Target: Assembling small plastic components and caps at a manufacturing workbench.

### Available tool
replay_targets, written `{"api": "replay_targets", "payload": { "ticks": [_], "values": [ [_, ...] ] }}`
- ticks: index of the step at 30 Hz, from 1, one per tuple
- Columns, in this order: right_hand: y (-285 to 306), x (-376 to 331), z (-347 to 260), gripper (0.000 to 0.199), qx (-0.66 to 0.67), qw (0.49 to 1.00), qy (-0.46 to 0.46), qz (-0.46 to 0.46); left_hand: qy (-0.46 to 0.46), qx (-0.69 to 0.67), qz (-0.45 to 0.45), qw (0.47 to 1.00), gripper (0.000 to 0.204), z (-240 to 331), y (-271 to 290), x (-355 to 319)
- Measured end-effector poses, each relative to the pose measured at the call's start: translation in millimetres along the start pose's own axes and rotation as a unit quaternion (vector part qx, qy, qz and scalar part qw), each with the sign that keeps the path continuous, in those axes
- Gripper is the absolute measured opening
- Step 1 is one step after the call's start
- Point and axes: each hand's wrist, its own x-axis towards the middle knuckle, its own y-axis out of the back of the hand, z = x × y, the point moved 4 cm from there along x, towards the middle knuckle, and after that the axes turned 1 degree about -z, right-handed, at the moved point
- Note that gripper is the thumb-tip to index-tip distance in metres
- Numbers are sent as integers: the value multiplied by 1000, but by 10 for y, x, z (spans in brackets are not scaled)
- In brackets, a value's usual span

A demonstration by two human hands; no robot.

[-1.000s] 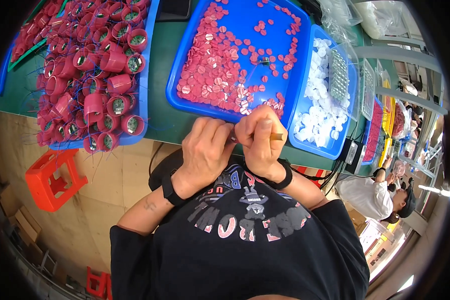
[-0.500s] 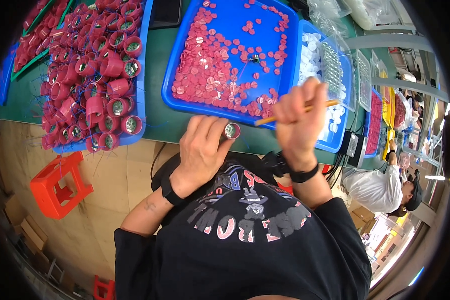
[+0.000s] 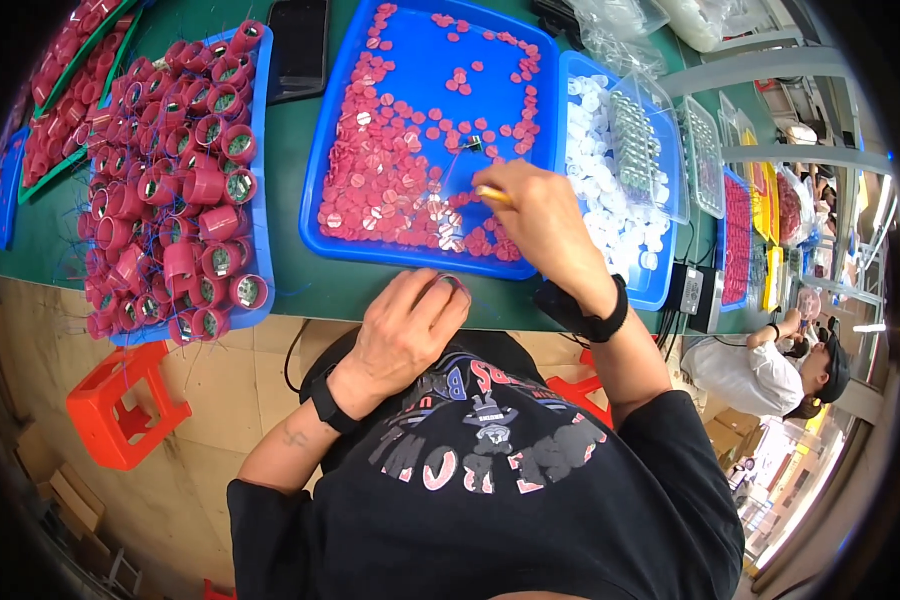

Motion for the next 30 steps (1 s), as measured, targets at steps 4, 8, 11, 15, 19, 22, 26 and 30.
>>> {"api": "replay_targets", "payload": {
  "ticks": [4,8,11,15,19,22,26,30],
  "values": [
    [-101,32,-33,14,-52,998,1,-24,38,-90,20,995,30,-31,114,-24],
    [-133,27,-31,17,-66,997,-22,-30,284,-503,64,814,21,-186,239,-51],
    [44,-43,-197,13,63,997,-7,46,362,-628,92,683,23,-264,274,-77],
    [173,-187,-466,9,180,981,-45,59,396,-655,40,642,25,-223,275,72],
    [147,-285,-583,14,143,977,105,120,448,-685,20,574,24,-193,162,119],
    [152,-336,-642,15,101,972,155,142,420,-647,37,636,18,-204,125,135],
    [103,-372,-615,20,111,966,172,158,425,-609,35,669,17,-236,120,119],
    [132,-325,-571,17,233,967,59,90,434,-609,54,661,16,-256,108,93]
  ]
}}
